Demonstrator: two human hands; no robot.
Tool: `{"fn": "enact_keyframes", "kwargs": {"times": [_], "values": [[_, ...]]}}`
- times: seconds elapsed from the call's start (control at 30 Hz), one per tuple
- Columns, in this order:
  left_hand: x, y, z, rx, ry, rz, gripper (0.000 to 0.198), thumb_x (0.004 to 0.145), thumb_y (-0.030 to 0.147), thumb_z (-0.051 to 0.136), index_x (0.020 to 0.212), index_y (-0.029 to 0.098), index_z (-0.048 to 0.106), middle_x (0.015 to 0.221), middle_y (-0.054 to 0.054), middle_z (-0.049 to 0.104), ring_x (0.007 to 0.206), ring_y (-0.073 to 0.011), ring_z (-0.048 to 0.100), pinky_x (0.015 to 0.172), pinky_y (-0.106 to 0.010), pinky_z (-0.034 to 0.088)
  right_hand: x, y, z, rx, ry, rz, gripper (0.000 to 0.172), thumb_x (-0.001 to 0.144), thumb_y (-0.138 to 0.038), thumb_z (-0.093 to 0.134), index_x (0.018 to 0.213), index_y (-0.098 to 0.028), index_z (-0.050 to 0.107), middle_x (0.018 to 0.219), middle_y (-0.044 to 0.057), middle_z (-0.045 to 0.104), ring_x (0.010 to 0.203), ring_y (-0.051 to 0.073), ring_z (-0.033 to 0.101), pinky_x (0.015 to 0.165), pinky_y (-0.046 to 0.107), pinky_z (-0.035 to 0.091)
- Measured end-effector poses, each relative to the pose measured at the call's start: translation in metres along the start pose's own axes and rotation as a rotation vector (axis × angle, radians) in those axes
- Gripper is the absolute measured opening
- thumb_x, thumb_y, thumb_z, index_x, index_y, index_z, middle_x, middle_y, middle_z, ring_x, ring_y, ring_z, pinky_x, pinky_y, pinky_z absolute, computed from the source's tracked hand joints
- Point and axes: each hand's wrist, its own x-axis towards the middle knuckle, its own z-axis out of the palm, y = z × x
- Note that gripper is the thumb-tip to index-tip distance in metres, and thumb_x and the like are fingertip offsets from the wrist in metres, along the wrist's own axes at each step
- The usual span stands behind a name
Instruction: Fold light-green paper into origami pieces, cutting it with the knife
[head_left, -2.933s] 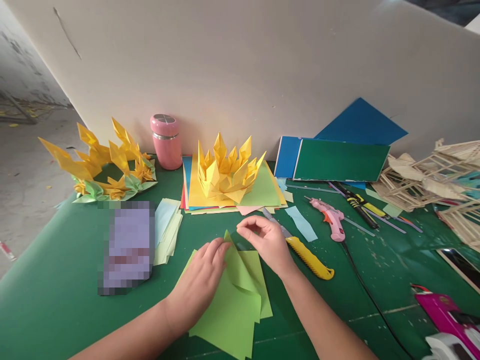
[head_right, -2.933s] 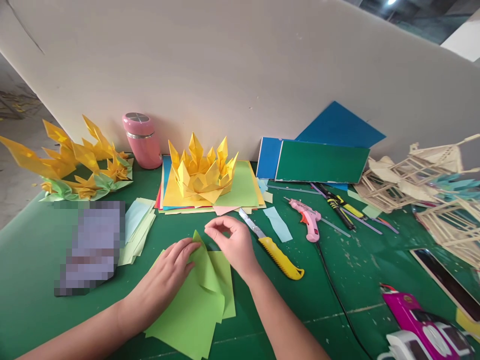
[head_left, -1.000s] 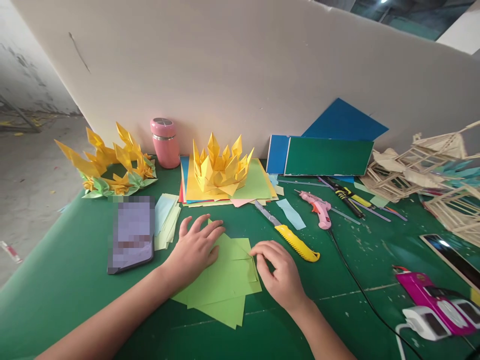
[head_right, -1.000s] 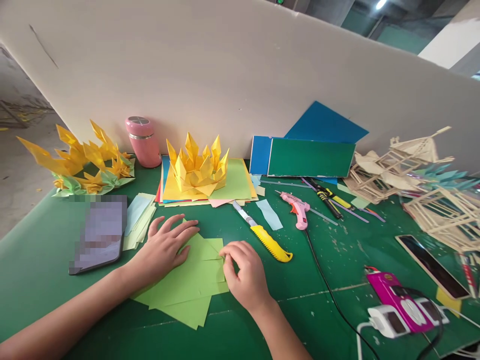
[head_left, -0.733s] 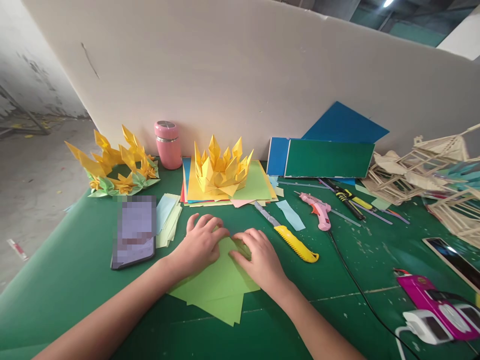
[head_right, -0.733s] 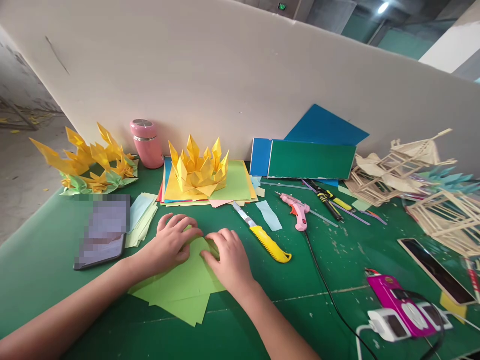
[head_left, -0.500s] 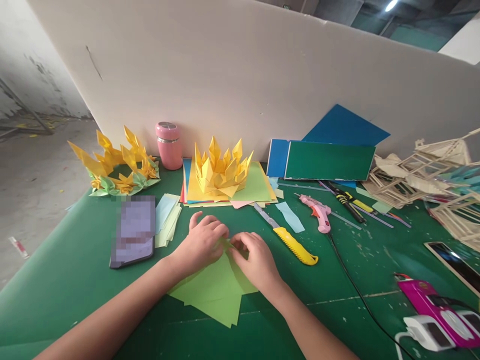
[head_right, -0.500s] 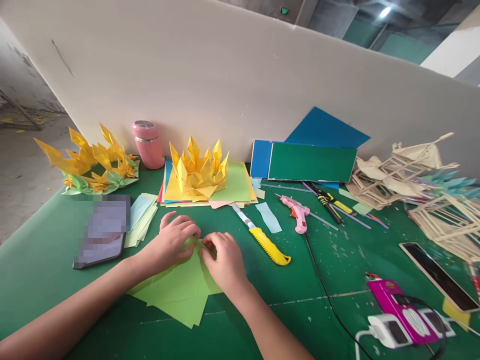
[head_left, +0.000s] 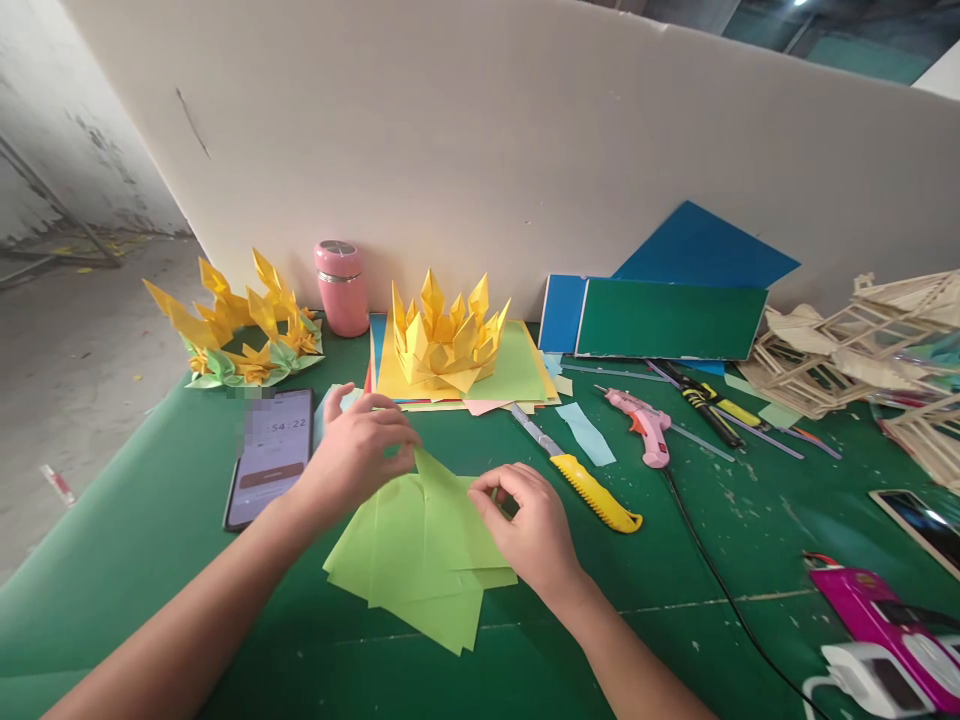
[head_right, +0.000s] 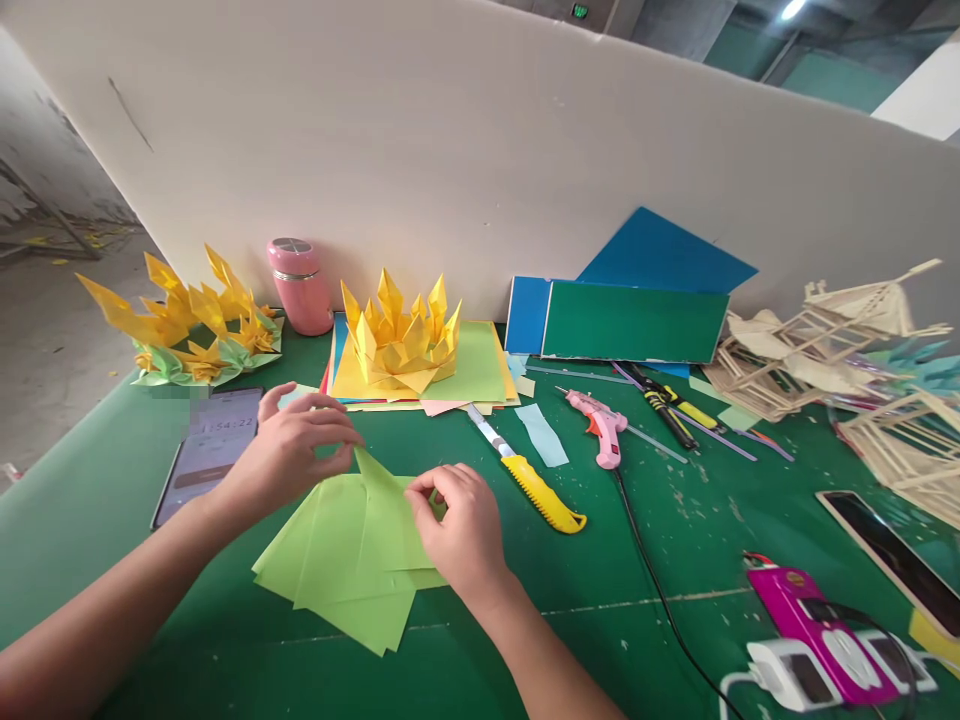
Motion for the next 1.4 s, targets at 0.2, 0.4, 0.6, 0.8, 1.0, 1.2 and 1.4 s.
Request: {"fn": "enact_keyframes", "kwargs": {"times": [0.2,0.4,0.6,0.8,1.0,1.2,1.4], "values": [[0.001,-0.003,-0.020,0.122,0.156,-0.114,0.028,0.089,0.025,0.047,0.076,0.024,0.073,0.084,-0.003,0.075,0.079,-0.0218,0.063,0.085,-0.044,0.037,0.003,0.002,-0.002,0.007,-0.011,0.045,0.016,0.081,-0.016,0.054,0.067,-0.021,0.060,0.060,0.000,0.061,0.056,0.015,0.053,0.055,0.027,0.045],[-0.002,0.030,-0.019,-0.056,-0.188,0.211,0.022,0.090,0.020,0.050,0.094,0.024,0.071,0.090,-0.003,0.074,0.079,-0.0197,0.060,0.070,-0.033,0.045,0.005,-0.005,-0.006,0.097,-0.004,0.052,0.011,0.083,-0.019,0.057,0.074,-0.022,0.063,0.066,0.000,0.065,0.060,0.015,0.056,0.059,0.029,0.049],[-0.008,0.016,-0.005,-0.292,0.004,0.024,0.022,0.092,0.023,0.047,0.085,0.020,0.068,0.085,-0.004,0.073,0.082,-0.0188,0.065,0.075,-0.033,0.053,0.002,0.004,-0.022,0.244,0.031,0.023,0.033,0.082,-0.024,0.064,0.114,-0.024,0.056,0.095,0.005,0.070,0.082,0.019,0.065,0.078,0.036,0.054],[-0.019,0.012,0.011,-0.477,0.043,-0.002,0.016,0.087,0.016,0.053,0.079,0.021,0.065,0.090,-0.004,0.072,0.091,-0.0190,0.063,0.082,-0.035,0.054,0.002,0.011,-0.028,0.151,-0.081,-0.261,0.019,0.084,-0.010,0.056,0.092,-0.025,0.064,0.101,0.004,0.070,0.096,0.020,0.062,0.082,0.037,0.051],[-0.024,0.007,0.020,-0.327,-0.058,0.058,0.025,0.088,0.014,0.048,0.075,0.021,0.068,0.091,-0.005,0.067,0.087,-0.0178,0.063,0.078,-0.032,0.053,-0.003,0.008,-0.017,-0.014,-0.236,-0.517,0.040,0.081,0.001,0.039,0.088,-0.024,0.069,0.098,0.003,0.070,0.091,0.018,0.061,0.080,0.036,0.049],[-0.027,0.005,0.025,-0.217,-0.181,0.182,0.032,0.089,0.006,0.039,0.088,0.019,0.069,0.098,-0.007,0.072,0.091,-0.0191,0.066,0.080,-0.033,0.054,-0.006,0.003,-0.011,-0.063,-0.485,-0.498,0.037,0.088,-0.004,0.042,0.102,-0.024,0.069,0.106,0.004,0.070,0.098,0.019,0.060,0.083,0.036,0.049],[-0.029,0.012,0.018,-0.178,-0.262,0.183,0.024,0.090,0.016,0.044,0.097,0.017,0.067,0.110,-0.009,0.071,0.104,-0.0267,0.063,0.088,-0.045,0.050,-0.003,0.012,-0.016,0.029,-0.518,-0.366,0.040,0.082,0.002,0.045,0.104,-0.020,0.069,0.106,0.006,0.069,0.101,0.019,0.060,0.090,0.036,0.049]]}}
